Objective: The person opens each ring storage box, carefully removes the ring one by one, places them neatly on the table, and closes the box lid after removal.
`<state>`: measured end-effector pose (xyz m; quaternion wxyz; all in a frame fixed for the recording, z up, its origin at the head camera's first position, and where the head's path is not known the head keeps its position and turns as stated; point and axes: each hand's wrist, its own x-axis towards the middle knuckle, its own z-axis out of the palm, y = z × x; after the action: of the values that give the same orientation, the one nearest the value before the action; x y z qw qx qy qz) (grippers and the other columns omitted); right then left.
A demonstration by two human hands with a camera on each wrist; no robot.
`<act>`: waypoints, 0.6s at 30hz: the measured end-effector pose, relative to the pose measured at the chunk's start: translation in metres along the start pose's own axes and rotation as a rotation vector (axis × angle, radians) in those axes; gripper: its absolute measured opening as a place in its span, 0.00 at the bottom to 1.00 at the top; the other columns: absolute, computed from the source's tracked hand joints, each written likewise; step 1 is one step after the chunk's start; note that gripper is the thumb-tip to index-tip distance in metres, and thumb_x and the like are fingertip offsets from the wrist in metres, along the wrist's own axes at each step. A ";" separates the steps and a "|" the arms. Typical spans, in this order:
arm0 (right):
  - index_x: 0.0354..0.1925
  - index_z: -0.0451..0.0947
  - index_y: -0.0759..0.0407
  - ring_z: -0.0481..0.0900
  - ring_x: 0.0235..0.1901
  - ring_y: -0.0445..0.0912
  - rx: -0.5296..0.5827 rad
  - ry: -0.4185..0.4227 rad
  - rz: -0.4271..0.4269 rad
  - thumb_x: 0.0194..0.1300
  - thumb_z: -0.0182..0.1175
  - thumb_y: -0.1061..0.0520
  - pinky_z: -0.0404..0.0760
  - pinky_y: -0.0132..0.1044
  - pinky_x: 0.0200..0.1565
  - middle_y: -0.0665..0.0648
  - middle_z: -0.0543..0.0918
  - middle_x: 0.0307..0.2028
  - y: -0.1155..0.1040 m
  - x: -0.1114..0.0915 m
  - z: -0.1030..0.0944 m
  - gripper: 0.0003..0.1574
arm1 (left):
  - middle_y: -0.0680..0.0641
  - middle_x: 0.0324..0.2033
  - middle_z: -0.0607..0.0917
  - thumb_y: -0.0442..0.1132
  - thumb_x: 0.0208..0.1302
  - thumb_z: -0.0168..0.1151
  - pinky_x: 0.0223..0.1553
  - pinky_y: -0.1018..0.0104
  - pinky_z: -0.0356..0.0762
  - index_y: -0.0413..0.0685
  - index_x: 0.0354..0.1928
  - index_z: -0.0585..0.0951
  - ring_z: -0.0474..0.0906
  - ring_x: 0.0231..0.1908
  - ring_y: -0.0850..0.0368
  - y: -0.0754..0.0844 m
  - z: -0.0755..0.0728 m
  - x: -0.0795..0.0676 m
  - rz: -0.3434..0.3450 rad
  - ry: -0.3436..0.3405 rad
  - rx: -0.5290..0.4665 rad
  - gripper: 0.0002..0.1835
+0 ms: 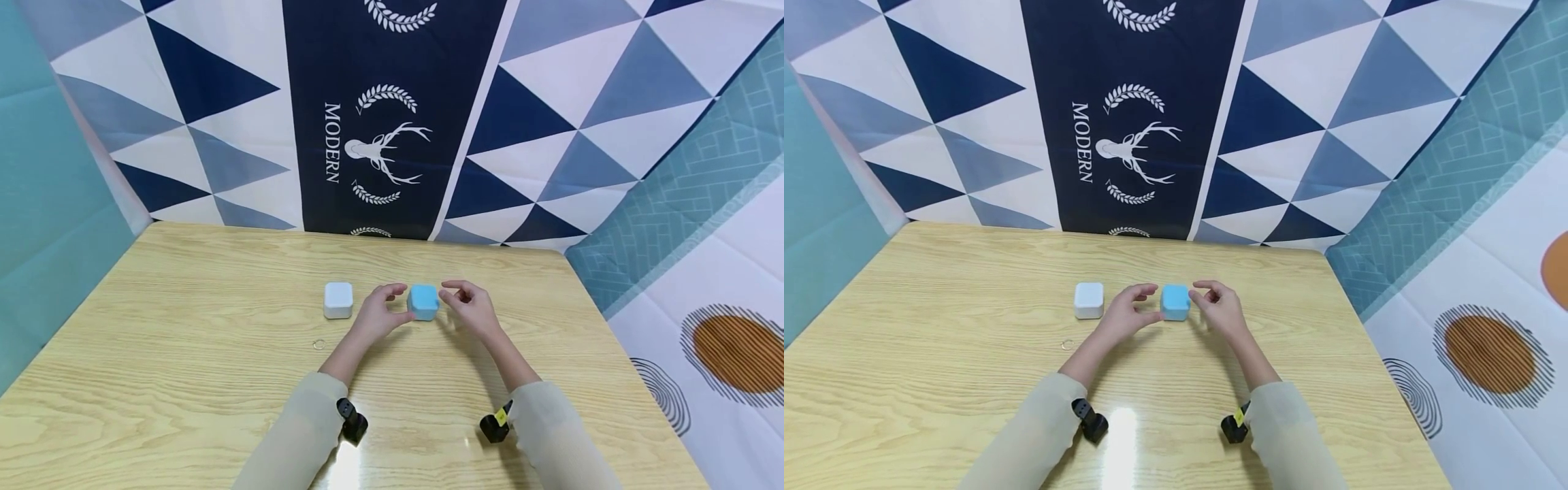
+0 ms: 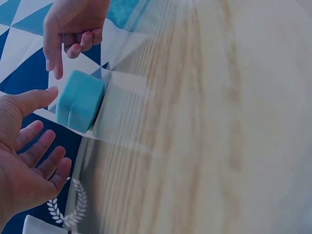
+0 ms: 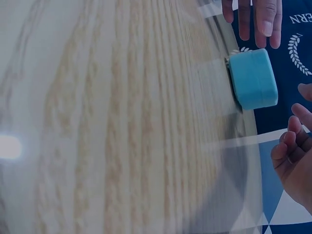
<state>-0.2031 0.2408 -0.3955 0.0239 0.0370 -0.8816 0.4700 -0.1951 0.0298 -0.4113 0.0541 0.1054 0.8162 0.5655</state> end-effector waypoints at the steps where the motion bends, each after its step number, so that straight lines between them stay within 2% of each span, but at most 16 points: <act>1: 0.52 0.77 0.62 0.64 0.22 0.39 0.002 -0.005 0.004 0.63 0.59 0.47 0.65 0.28 0.23 0.50 0.70 0.25 0.000 0.000 0.000 0.26 | 0.45 0.58 0.75 0.42 0.53 0.70 0.59 0.54 0.70 0.49 0.60 0.73 0.69 0.59 0.46 -0.001 0.000 0.001 -0.004 -0.002 0.000 0.31; 8: 0.54 0.76 0.61 0.64 0.22 0.39 -0.008 -0.034 0.034 0.63 0.60 0.46 0.64 0.28 0.23 0.50 0.69 0.24 0.001 -0.002 0.000 0.27 | 0.45 0.58 0.76 0.42 0.51 0.71 0.60 0.55 0.69 0.47 0.60 0.73 0.70 0.59 0.46 -0.005 0.001 0.007 -0.032 -0.011 0.006 0.32; 13: 0.54 0.76 0.60 0.65 0.23 0.39 -0.015 -0.044 0.040 0.62 0.61 0.47 0.67 0.28 0.25 0.50 0.70 0.25 0.002 -0.001 0.001 0.26 | 0.45 0.58 0.76 0.42 0.51 0.71 0.61 0.55 0.68 0.48 0.60 0.73 0.70 0.59 0.46 -0.005 0.001 0.007 -0.044 -0.016 0.005 0.32; 18: 0.57 0.73 0.61 0.68 0.25 0.39 0.009 -0.088 0.042 0.61 0.62 0.49 0.70 0.28 0.25 0.51 0.72 0.27 0.004 -0.001 0.001 0.29 | 0.45 0.58 0.76 0.43 0.51 0.72 0.61 0.56 0.68 0.48 0.61 0.72 0.70 0.59 0.46 -0.005 0.002 0.009 -0.042 -0.027 0.020 0.33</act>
<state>-0.2028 0.2422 -0.3999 -0.0250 0.0393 -0.8802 0.4723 -0.2037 0.0325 -0.4164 0.0759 0.0965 0.8230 0.5546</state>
